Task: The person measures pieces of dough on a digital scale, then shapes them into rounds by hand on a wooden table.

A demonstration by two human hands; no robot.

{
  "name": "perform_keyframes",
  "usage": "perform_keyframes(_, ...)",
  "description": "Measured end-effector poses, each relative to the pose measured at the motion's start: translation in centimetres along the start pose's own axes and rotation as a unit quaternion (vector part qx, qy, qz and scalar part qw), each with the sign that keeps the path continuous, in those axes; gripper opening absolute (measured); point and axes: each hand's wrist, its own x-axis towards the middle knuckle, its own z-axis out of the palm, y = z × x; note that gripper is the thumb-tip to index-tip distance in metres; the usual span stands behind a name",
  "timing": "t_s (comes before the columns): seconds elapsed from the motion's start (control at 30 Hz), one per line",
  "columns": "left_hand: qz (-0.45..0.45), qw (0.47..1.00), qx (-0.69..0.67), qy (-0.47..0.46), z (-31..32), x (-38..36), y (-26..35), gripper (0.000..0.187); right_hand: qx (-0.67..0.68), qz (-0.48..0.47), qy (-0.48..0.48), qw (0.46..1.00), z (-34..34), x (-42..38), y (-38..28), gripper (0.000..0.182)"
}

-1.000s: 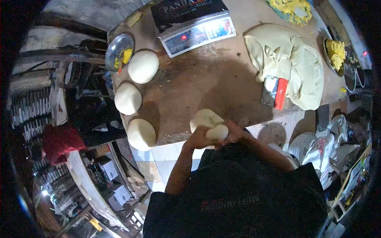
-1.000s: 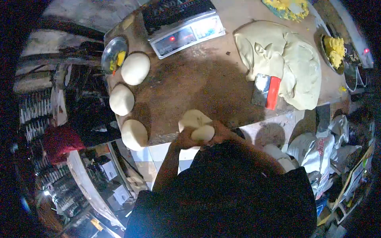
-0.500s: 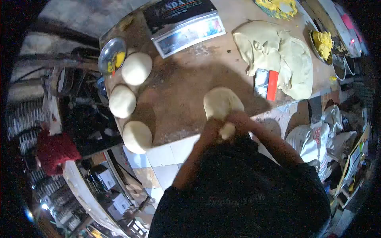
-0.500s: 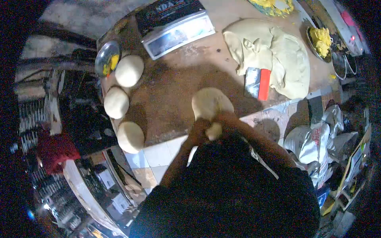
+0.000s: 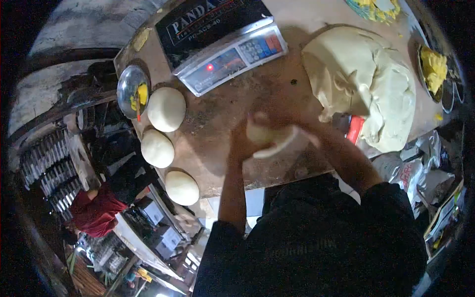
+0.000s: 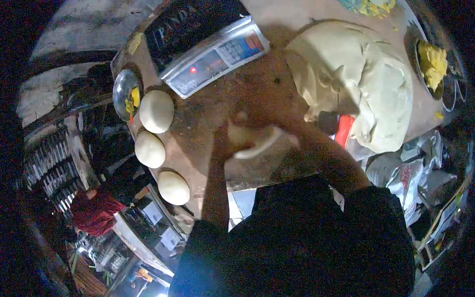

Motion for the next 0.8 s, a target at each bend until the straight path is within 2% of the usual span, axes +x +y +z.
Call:
perform_keyframes(0.03,-0.022,1.0,0.004,0.006,1.5,-2.3,-0.9,0.088,-0.033,-0.009,0.01,0.999,0.7,-1.5,-1.6,0.044)
perform_keyframes(0.1,-0.063,0.998,0.017,0.014,3.4,-5.7,-3.0,0.103,-0.038,0.013,-0.069,0.997,3.4,-1.0,-1.9,0.048)
perform_keyframes(0.13,-0.061,0.998,0.022,0.013,3.3,-6.4,-3.4,0.103,0.062,0.008,-0.19,0.98,2.7,-0.3,-2.6,0.046)
perform_keyframes(0.2,-0.084,0.996,0.014,0.031,3.3,-6.6,-4.3,0.099,0.158,0.007,-0.3,0.941,1.4,-0.3,-2.6,0.046)
perform_keyframes(0.23,-0.065,0.993,-0.09,0.031,0.2,-5.1,-1.2,0.094,0.196,0.069,-0.193,0.959,1.0,-1.2,-2.0,0.044)
perform_keyframes(0.27,-0.027,0.999,-0.024,0.036,-1.0,-4.4,-3.2,0.096,0.23,0.131,-0.084,0.961,0.7,-2.2,-1.2,0.044)
perform_keyframes(0.33,0.046,0.991,0.114,0.06,-3.2,-3.0,-7.2,0.099,0.284,0.247,0.137,0.916,0.6,-4.3,0.0,0.048)
perform_keyframes(0.37,0.057,0.996,0.011,0.061,-4.4,-1.1,-7.4,0.1,0.289,0.275,0.192,0.897,1.8,-5.2,-0.5,0.049)
perform_keyframes(0.4,0.063,0.996,0.005,0.061,-4.1,0.6,-6.7,0.1,0.294,0.3,0.248,0.873,3.0,-6.1,-1.0,0.051)
perform_keyframes(0.43,0.087,0.995,-0.012,0.047,-3.1,2.3,-5.4,0.097,0.367,0.272,0.319,0.83,7.0,-8.4,-2.9,0.049)
perform_keyframes(0.5,0.129,0.991,-0.041,0.016,-0.9,4.0,-2.1,0.092,0.435,0.24,0.381,0.78,10.4,-10.1,-3.9,0.048)
perform_keyframes(0.57,0.154,0.987,-0.052,-0.012,0.7,4.1,0.4,0.089,0.204,0.204,0.366,0.885,11.1,-8.8,-2.8,0.055)
perform_keyframes(0.6,0.125,0.99,-0.054,-0.035,0.4,3.8,0.8,0.089,0.202,0.197,0.366,0.887,12.7,-7.8,-0.1,0.055)
perform_keyframes(0.63,0.092,0.993,-0.055,-0.057,0.0,3.0,0.8,0.089,0.342,0.255,0.269,0.863,14.9,-6.9,3.9,0.059)
perform_keyframes(0.7,0.041,0.994,-0.066,-0.072,-1.0,-0.1,-0.7,0.089,0.459,0.3,0.154,0.822,14.2,-7.2,2.5,0.064)
perform_keyframes(0.73,0.023,0.995,-0.072,-0.064,-0.9,-2.2,-2.0,0.089,0.37,0.292,0.079,0.879,10.2,-7.5,-2.2,0.062)
perform_keyframes(0.8,-0.009,0.996,-0.087,-0.034,0.3,-7.8,-5.2,0.088,0.253,0.27,-0.003,0.929,8.5,-9.5,-8.5,0.064)
